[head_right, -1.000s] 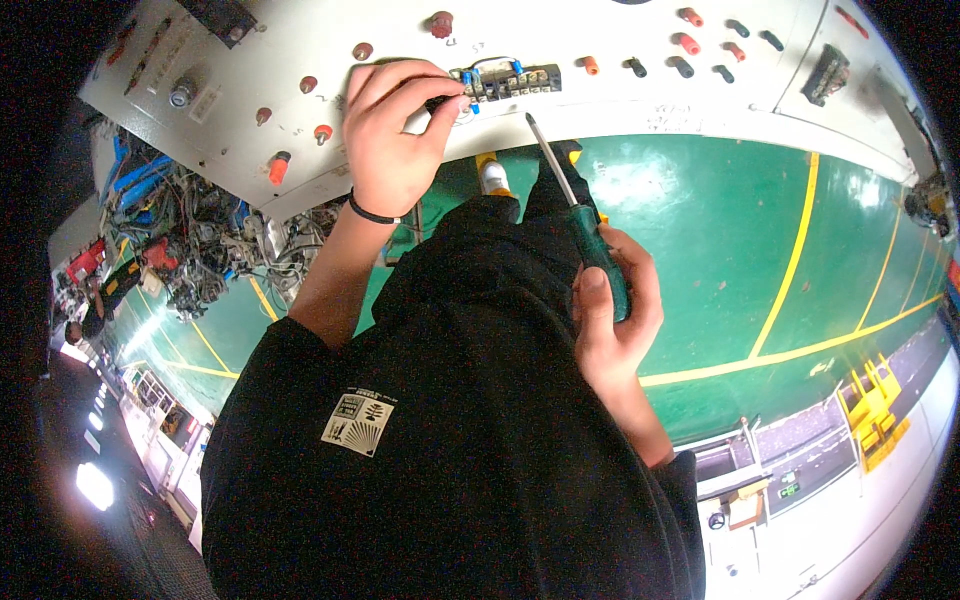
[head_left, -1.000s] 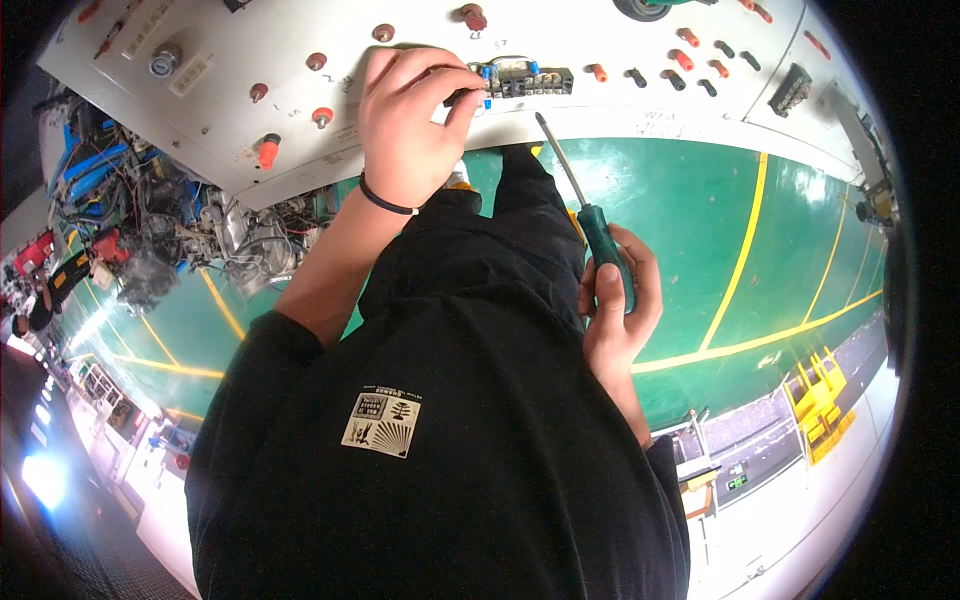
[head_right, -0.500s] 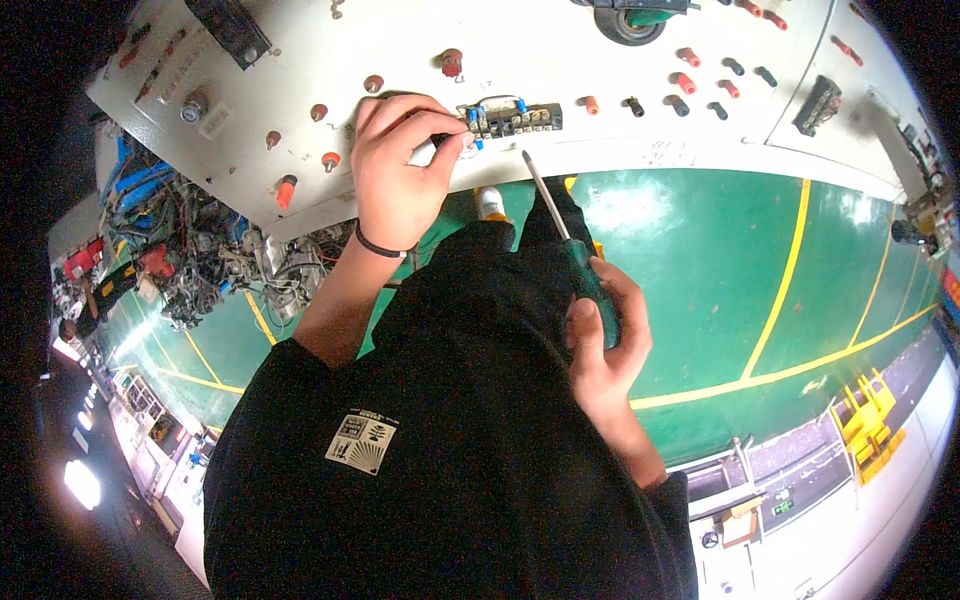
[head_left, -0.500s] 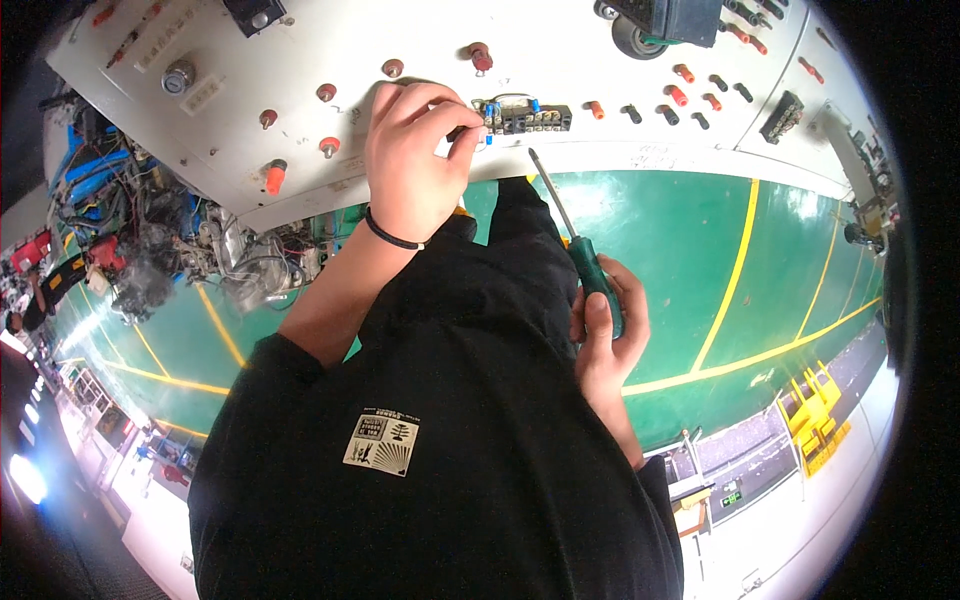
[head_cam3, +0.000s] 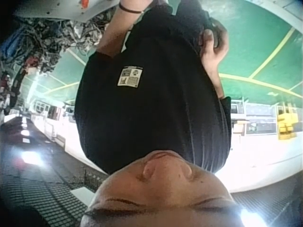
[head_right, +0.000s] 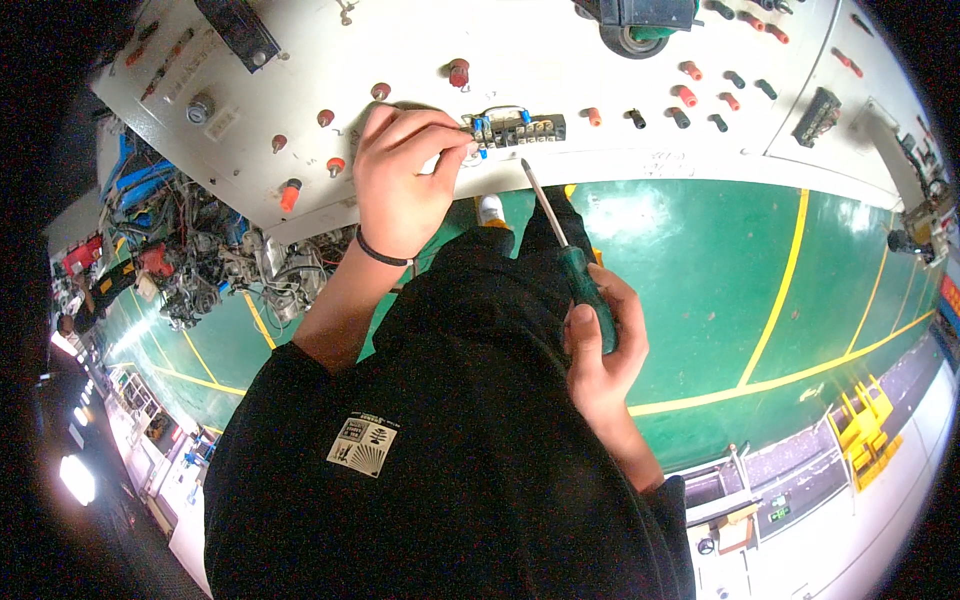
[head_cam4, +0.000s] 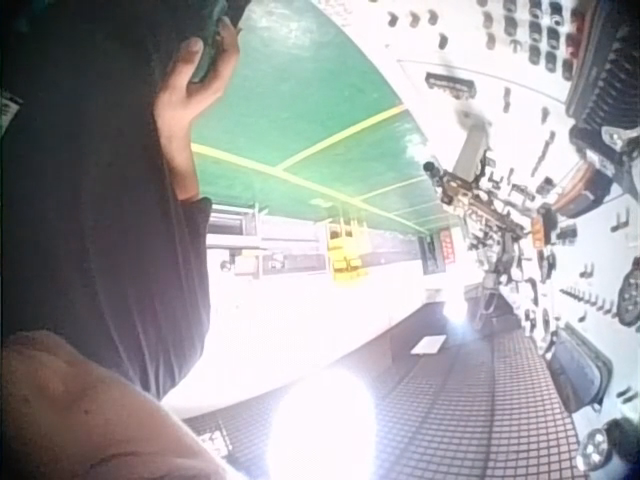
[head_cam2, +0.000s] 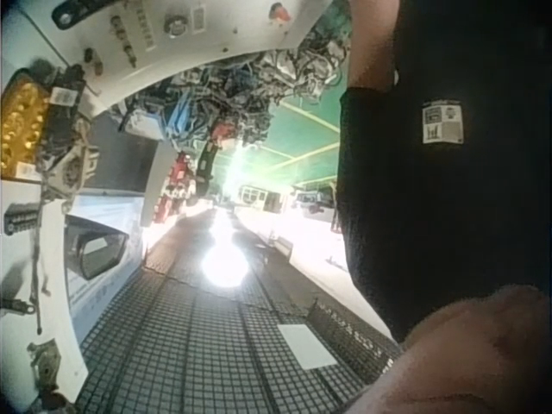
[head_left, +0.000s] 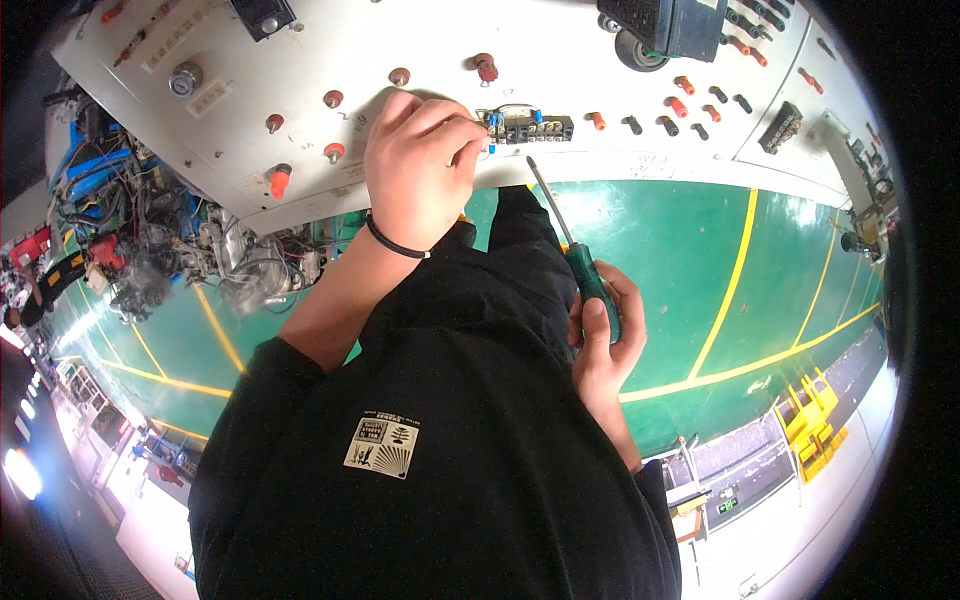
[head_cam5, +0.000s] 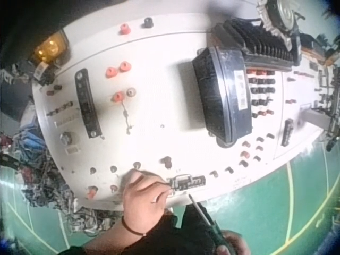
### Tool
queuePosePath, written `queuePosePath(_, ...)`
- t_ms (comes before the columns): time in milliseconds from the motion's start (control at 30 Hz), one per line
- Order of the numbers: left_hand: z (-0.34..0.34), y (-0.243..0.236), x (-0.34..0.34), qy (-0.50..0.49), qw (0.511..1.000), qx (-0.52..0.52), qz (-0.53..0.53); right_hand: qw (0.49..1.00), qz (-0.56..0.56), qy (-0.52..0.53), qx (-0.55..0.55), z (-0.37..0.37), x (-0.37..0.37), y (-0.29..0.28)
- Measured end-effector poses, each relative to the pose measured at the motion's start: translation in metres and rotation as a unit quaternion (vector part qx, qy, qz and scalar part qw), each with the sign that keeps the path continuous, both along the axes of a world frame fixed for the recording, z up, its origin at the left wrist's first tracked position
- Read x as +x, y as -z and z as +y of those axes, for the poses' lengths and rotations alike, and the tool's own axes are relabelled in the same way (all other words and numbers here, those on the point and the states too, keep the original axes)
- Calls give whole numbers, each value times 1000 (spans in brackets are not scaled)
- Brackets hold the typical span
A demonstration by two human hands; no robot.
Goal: The person uses a screwdriver to loosen screws on the electrical board, then removes the wires by hand.
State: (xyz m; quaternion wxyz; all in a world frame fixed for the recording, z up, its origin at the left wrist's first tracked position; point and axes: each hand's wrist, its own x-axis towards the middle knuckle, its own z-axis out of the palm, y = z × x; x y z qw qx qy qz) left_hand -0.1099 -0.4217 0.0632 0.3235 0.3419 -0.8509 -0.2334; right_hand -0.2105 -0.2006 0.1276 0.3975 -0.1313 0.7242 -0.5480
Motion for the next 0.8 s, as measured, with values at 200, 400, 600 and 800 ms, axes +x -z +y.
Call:
queuePosePath(200, -1, -1, -1, 25, 997, -55, -46, 999, 18, -15, 24, 0, 0, -1)
queuePosePath(400, -2, -3, -4, 17, 999, -3, -39, 1000, 9, -13, -4, 0, 0, -1)
queuePosePath(600, -2, -9, -7, -31, 997, 24, -61, 1000, 9, -7, -2, 3, 4, -4)
queuePosePath(800, 0, -4, -2, -10, 999, 15, -48, 1000, 19, -7, -8, 10, 15, -6)
